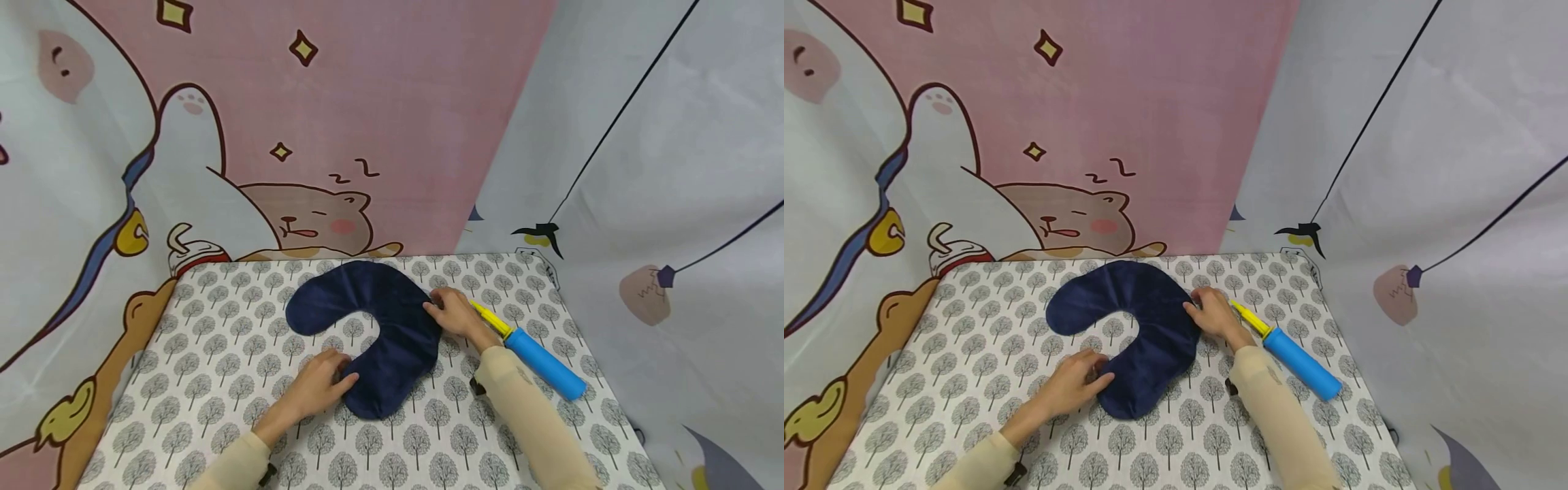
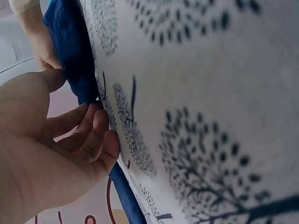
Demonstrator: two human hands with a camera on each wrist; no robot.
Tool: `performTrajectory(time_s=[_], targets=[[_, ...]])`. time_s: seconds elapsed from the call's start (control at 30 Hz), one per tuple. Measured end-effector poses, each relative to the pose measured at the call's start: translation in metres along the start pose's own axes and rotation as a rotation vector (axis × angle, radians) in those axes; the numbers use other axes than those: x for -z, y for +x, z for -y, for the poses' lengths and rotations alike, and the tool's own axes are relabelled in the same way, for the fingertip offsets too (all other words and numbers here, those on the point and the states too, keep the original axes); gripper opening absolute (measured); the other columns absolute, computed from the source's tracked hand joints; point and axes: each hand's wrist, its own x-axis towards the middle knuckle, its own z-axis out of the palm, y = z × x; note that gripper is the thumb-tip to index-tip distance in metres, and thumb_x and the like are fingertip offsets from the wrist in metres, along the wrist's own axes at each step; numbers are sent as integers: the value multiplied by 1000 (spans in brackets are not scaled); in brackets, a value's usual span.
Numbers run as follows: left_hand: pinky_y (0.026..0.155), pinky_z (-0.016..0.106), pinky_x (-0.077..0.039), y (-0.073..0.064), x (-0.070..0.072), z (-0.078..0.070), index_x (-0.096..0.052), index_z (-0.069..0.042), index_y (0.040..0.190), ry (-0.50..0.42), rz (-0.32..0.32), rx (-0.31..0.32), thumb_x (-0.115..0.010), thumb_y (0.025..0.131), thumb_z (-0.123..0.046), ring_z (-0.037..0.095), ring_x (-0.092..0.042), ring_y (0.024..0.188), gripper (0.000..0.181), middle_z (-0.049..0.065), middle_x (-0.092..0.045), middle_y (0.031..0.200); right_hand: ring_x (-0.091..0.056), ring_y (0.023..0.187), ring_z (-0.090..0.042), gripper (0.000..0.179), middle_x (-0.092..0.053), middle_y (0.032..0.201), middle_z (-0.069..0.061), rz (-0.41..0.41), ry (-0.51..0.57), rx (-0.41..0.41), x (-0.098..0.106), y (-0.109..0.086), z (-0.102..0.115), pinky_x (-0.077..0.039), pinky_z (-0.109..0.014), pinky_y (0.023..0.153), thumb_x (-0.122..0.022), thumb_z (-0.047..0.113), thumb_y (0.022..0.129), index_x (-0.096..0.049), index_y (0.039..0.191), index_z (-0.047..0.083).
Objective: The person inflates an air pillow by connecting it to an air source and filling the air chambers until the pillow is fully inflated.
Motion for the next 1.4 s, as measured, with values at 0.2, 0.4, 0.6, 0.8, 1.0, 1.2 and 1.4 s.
performTrajectory(time_s=[0.2,0.4,0.6,0.8,1.0,1.2,1.4], targets=[[76,29,-56,0,-4,0,-82,-3,114,-16,17,69,-82,103,-23,11,-64,85,23,3,-73,96,-75,97,-29,26,-80,111,-13,-17,-28,-47,-3,8,1,-62,-49,91,-69,28,113,-80,120,5],[75,27,-58,2,-6,3,-81,-6,108,-22,-1,103,-84,100,-17,7,-66,82,14,1,-75,93,-63,76,-17,23,-72,86,0,-62,-23,-16,-22,27,-41,-54,-37,74,-69,32,109,-77,99,13],[69,22,-53,4,-3,8,-79,-10,98,-48,-20,103,-84,97,-12,2,-60,75,5,-4,-71,85,-62,74,-20,20,-69,82,-2,-55,-42,-28,-15,18,-26,-53,-39,73,-70,25,107,-73,93,12],[69,23,-49,6,12,21,-80,-12,95,-38,-30,128,-84,95,-10,3,-57,73,4,-6,-69,82,-59,70,-18,22,-68,79,-1,-4,-87,-102,-2,-7,7,-50,-34,69,-69,21,107,-71,87,13],[68,24,-44,10,34,41,-78,-16,91,-17,-18,129,-82,95,-7,2,-50,69,11,-7,-64,78,-56,64,-16,20,-67,76,-1,-21,-28,-120,-13,-30,23,-48,-32,68,-68,17,104,-69,85,13],[66,26,-43,15,54,61,-75,-15,94,-14,44,193,-75,101,-8,4,-47,63,10,-7,-64,73,-59,63,-16,17,-69,75,-1,-74,14,-189,-31,-52,47,-50,-31,64,-71,16,100,-70,83,12],[79,38,-55,19,70,82,-79,-11,103,12,88,267,-73,104,-13,12,-64,78,6,3,-78,92,-60,62,-14,21,-67,67,4,-176,5,-175,-55,-70,75,-53,-33,64,-75,16,93,-69,74,16]])
